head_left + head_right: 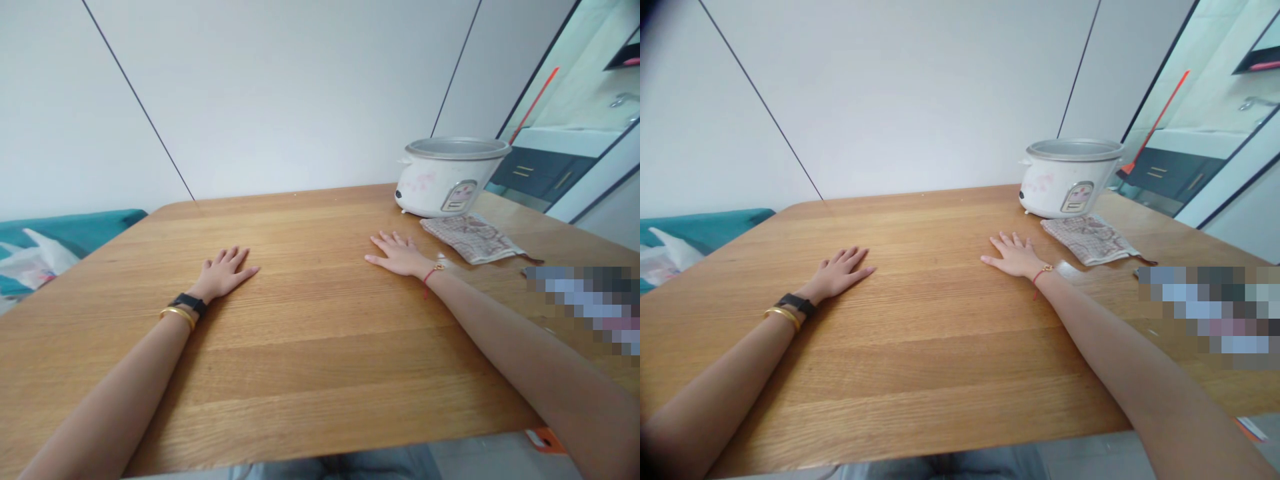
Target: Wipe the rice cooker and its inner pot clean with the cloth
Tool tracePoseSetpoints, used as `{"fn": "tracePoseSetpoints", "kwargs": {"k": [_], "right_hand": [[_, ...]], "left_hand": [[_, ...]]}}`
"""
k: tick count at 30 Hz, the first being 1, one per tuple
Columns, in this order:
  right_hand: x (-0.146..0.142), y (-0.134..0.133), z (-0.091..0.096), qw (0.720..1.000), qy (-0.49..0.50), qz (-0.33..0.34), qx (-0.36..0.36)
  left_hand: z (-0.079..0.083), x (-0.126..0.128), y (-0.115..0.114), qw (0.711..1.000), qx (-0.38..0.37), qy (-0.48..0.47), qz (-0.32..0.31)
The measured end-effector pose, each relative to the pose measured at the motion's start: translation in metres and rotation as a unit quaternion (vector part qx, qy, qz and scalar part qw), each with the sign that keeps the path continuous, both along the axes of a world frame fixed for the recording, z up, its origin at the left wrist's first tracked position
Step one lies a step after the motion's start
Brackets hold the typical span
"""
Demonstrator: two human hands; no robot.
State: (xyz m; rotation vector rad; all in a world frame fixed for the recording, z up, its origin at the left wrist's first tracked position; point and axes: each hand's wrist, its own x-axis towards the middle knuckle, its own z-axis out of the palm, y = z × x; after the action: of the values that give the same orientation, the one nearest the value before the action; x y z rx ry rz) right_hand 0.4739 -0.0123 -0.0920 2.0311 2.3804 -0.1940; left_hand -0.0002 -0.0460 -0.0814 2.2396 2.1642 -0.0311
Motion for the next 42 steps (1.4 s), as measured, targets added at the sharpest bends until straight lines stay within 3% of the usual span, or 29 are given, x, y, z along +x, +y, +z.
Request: {"fn": "tracePoseSetpoints", "kwargs": {"k": [14,22,33,42], "right_hand": [[0.0001,0.0016,-0.0021,1.0,-0.014,-0.001,0.0],[0.0004,-0.0001,-0.0039,0.999,-0.009,0.014,0.047],[-0.0029,-0.0018,0.0024,0.999,-0.027,0.032,0.025],[-0.0023,0.001,-0.003,0.999,-0.029,0.029,0.011]], "left_hand": [[0.0004,-0.0001,-0.0004,1.0,0.001,0.001,-0.001],[0.0013,0.0014,-0.0007,1.0,-0.002,-0.002,-0.001],[0.0011,0.0017,-0.0009,1.0,0.004,0.007,-0.001],[0.0003,0.0005,-0.0006,1.0,0.003,-0.003,-0.002]]}}
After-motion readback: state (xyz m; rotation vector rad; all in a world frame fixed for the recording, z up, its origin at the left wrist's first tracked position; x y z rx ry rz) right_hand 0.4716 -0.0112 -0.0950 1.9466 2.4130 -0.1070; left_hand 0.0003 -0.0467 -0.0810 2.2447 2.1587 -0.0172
